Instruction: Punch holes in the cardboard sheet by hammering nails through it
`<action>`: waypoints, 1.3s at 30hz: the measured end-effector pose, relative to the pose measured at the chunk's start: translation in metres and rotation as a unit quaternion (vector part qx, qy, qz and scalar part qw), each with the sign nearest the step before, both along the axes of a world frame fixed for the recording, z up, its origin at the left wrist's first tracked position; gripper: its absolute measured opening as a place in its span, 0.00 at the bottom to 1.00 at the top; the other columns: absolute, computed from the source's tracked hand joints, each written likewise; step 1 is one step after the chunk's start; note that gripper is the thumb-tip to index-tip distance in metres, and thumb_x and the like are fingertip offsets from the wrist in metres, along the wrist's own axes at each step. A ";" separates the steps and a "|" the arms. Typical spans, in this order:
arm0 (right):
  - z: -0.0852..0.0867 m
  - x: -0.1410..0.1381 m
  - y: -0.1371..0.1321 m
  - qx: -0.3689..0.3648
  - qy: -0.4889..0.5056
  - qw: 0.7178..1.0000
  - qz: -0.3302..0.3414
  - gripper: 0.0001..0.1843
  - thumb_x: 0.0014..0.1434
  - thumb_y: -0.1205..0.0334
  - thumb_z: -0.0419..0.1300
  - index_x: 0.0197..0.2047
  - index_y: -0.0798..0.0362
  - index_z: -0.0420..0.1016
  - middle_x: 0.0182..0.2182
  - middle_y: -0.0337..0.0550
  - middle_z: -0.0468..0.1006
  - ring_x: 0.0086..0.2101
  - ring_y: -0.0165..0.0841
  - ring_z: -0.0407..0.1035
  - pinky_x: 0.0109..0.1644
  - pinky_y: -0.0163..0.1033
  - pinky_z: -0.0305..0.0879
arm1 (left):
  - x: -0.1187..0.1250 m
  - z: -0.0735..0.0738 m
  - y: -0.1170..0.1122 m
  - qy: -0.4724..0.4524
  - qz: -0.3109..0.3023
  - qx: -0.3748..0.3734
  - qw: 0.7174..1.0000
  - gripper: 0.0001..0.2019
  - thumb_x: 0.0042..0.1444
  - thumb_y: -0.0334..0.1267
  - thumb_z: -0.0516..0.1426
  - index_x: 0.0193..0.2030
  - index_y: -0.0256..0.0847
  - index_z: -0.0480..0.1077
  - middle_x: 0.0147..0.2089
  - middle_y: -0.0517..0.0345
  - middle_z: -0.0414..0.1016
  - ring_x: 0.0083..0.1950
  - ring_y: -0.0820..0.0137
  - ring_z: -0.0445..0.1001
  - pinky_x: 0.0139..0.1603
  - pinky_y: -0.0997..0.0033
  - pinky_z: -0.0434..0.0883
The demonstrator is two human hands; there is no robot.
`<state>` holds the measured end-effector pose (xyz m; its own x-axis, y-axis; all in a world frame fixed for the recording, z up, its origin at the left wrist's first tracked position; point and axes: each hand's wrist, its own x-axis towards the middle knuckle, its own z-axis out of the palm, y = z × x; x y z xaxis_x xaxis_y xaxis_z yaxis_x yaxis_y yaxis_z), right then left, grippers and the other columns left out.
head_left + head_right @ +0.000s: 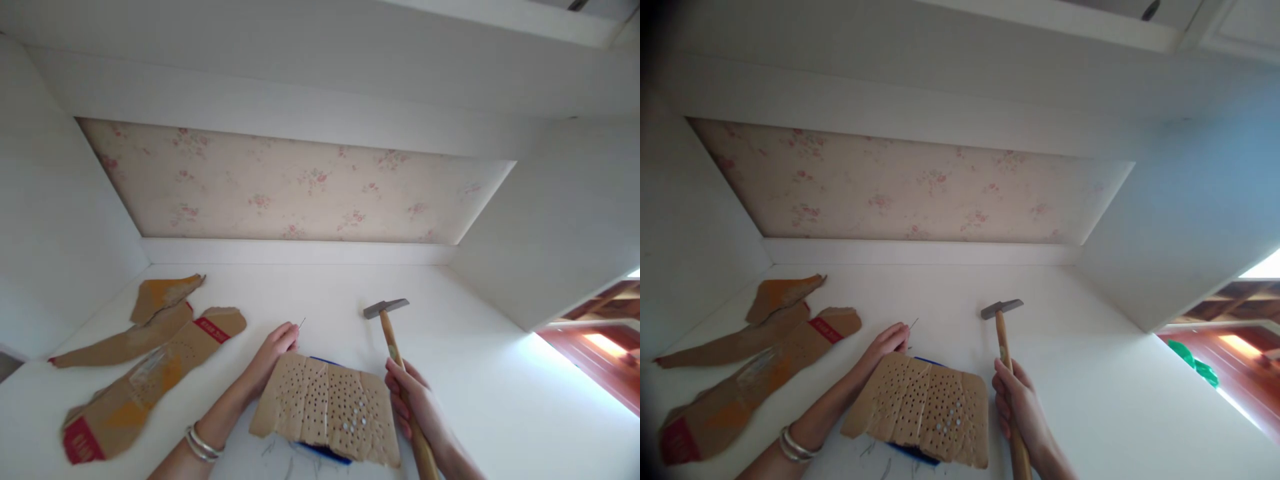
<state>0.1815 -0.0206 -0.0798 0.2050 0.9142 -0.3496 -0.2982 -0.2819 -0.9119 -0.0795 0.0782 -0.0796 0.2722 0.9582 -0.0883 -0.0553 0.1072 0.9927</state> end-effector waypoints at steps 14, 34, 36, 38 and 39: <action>0.003 0.002 0.001 -0.004 0.000 1.000 0.009 0.20 0.61 0.47 0.61 0.27 0.50 0.61 0.19 0.27 0.61 0.11 0.19 0.49 0.06 0.25 0.52 | 0.014 0.001 -0.002 -0.028 -0.004 -0.058 0.998 0.25 0.45 0.63 0.60 0.22 0.43 0.60 0.18 0.67 0.60 0.20 0.75 0.58 0.23 0.74 0.58; 0.006 0.003 -0.001 -0.006 0.002 1.000 0.016 0.19 0.61 0.48 0.60 0.26 0.50 0.61 0.19 0.27 0.62 0.12 0.20 0.50 0.06 0.26 0.53 | 0.015 0.008 -0.018 -0.076 -0.059 -0.151 0.984 0.18 0.54 0.54 0.62 0.36 0.38 0.73 0.42 0.47 0.80 0.43 0.60 0.79 0.46 0.62 0.73; 0.005 0.003 0.000 -0.002 0.002 1.000 0.016 0.19 0.61 0.48 0.61 0.26 0.50 0.61 0.19 0.27 0.62 0.12 0.20 0.50 0.06 0.26 0.53 | 0.015 0.000 -0.015 -0.081 -0.059 -0.152 0.983 0.20 0.52 0.55 0.63 0.37 0.37 0.73 0.44 0.45 0.80 0.46 0.58 0.79 0.46 0.61 0.74; 0.005 0.003 0.000 0.001 0.001 1.000 0.017 0.19 0.60 0.48 0.61 0.27 0.49 0.60 0.20 0.27 0.62 0.12 0.20 0.50 0.06 0.25 0.53 | 0.016 -0.007 -0.012 -0.074 -0.045 -0.141 0.986 0.22 0.50 0.57 0.64 0.37 0.37 0.73 0.45 0.42 0.79 0.48 0.56 0.79 0.45 0.60 0.75; 0.004 0.003 0.001 0.001 0.001 1.000 0.018 0.19 0.60 0.48 0.61 0.27 0.49 0.60 0.20 0.27 0.62 0.12 0.20 0.50 0.07 0.25 0.53 | 0.017 -0.010 -0.011 -0.071 -0.033 -0.132 0.988 0.23 0.49 0.58 0.64 0.36 0.37 0.73 0.46 0.42 0.80 0.48 0.55 0.79 0.45 0.59 0.75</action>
<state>0.1845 -0.0199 -0.0754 0.1713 0.9218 -0.3479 -0.2899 -0.2903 -0.9120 -0.0628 0.0674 -0.0892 0.3603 0.8869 -0.2890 -0.1761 0.3690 0.9126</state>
